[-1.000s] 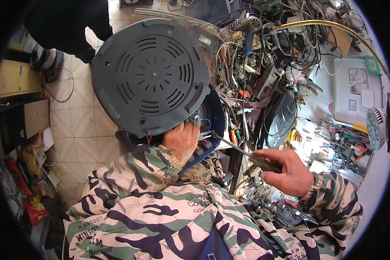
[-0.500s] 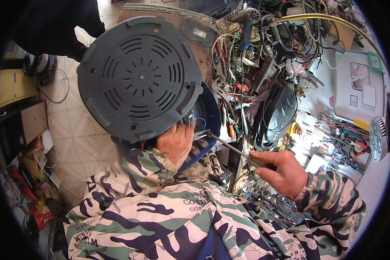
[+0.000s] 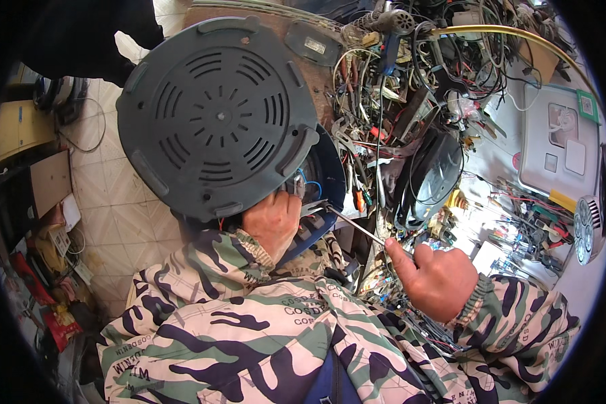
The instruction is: The person uses pliers and a screwdriver to strip wires and adjust connections inside a circular electronic device. They manipulate red and blue wires, stripping insulation and tightening components within the device's housing.
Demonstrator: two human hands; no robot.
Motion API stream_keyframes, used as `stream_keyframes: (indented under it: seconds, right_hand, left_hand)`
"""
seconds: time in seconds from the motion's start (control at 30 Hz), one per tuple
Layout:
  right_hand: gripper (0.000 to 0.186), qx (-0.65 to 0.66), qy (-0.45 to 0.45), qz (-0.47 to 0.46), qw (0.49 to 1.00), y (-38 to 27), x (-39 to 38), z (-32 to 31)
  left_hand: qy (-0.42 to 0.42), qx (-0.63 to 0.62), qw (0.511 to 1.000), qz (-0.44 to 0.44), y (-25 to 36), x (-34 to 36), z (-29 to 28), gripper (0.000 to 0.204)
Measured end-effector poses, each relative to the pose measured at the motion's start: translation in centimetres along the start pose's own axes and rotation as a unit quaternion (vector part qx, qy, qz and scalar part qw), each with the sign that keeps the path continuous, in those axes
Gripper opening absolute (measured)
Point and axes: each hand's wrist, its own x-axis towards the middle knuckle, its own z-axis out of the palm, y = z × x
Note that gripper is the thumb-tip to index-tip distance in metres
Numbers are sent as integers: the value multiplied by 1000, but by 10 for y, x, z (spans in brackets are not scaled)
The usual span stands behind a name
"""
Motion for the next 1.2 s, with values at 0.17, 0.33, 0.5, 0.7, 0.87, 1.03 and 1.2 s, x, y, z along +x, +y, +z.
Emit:
stream_keyframes:
  seconds: [0.17,0.33,0.5,0.7,0.87,1.03,1.2]
  right_hand:
    - [56,-39,22,-29,999,0,8,-7]
    - [51,164,-35,85,982,2,8,-11]
    - [54,518,2,207,830,9,-13,-1]
    - [48,559,57,223,796,-1,-24,33]
    - [43,556,58,223,799,-2,-19,33]
    - [45,450,59,167,875,-2,-10,16]
    - [56,149,62,110,981,-11,-18,24]
  left_hand:
    - [-23,-12,1000,-8,-2,-2,-1,12]
    - [-10,-2,1000,7,2,0,0,12]
    - [-16,-9,1000,9,6,-2,2,14]
    - [-43,-7,999,11,4,-3,-2,14]
    - [-38,4,999,22,4,-3,-4,16]
    - [-42,-5,999,20,2,-2,-4,18]
    - [-31,-13,999,18,2,-3,0,19]
